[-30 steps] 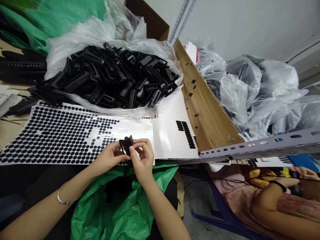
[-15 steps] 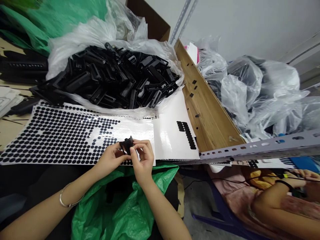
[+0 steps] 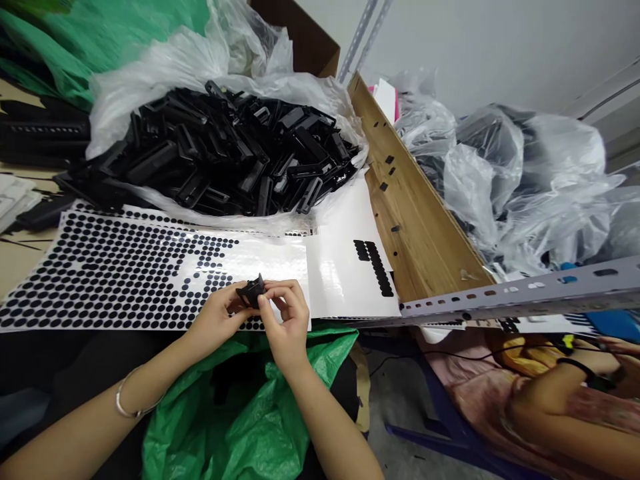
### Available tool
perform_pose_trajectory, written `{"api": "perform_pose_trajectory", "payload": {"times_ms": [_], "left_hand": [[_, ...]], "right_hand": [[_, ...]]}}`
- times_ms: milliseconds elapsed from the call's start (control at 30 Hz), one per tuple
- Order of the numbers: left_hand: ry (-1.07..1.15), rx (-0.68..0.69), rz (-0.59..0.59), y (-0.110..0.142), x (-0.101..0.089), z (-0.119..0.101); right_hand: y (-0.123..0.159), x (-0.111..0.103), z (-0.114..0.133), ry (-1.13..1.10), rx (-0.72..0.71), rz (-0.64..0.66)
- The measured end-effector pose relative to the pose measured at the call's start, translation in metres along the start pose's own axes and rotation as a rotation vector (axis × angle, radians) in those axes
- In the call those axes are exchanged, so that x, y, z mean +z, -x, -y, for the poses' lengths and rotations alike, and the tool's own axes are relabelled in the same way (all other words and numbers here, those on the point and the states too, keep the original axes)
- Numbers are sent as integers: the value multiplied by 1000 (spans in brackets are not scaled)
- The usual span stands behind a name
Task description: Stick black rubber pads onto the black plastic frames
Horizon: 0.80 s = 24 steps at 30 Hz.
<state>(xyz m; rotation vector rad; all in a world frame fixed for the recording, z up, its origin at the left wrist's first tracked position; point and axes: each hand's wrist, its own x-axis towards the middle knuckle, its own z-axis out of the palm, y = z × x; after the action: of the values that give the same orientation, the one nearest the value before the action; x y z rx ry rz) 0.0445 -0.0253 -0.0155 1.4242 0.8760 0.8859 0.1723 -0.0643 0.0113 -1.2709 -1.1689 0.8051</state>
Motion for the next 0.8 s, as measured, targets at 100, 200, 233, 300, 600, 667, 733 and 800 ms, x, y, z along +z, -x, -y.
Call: {"api": "perform_pose_trajectory", "payload": {"times_ms": [100, 200, 233, 300, 600, 667, 733, 800], "left_hand": [[3, 6, -8, -1, 0, 1], [3, 28, -2, -1, -1, 2], [-3, 31, -2, -1, -1, 2], [-15, 30, -6, -1, -1, 3], [-84, 26, -15, 1, 0, 3], [-60, 8, -22, 1, 1, 5], [-9, -27, -25, 1, 2, 6], [91, -97, -15, 1, 4, 8]], "right_hand": [[0, -2, 1, 2, 24, 15], [-1, -4, 3, 18, 39, 36], [-1, -5, 3, 26, 40, 43], [-2, -6, 4, 39, 39, 51], [-4, -7, 4, 35, 100, 45], [-5, -8, 1, 13, 122, 47], [-7, -9, -4, -6, 147, 51], [-9, -8, -10, -20, 178, 47]]}}
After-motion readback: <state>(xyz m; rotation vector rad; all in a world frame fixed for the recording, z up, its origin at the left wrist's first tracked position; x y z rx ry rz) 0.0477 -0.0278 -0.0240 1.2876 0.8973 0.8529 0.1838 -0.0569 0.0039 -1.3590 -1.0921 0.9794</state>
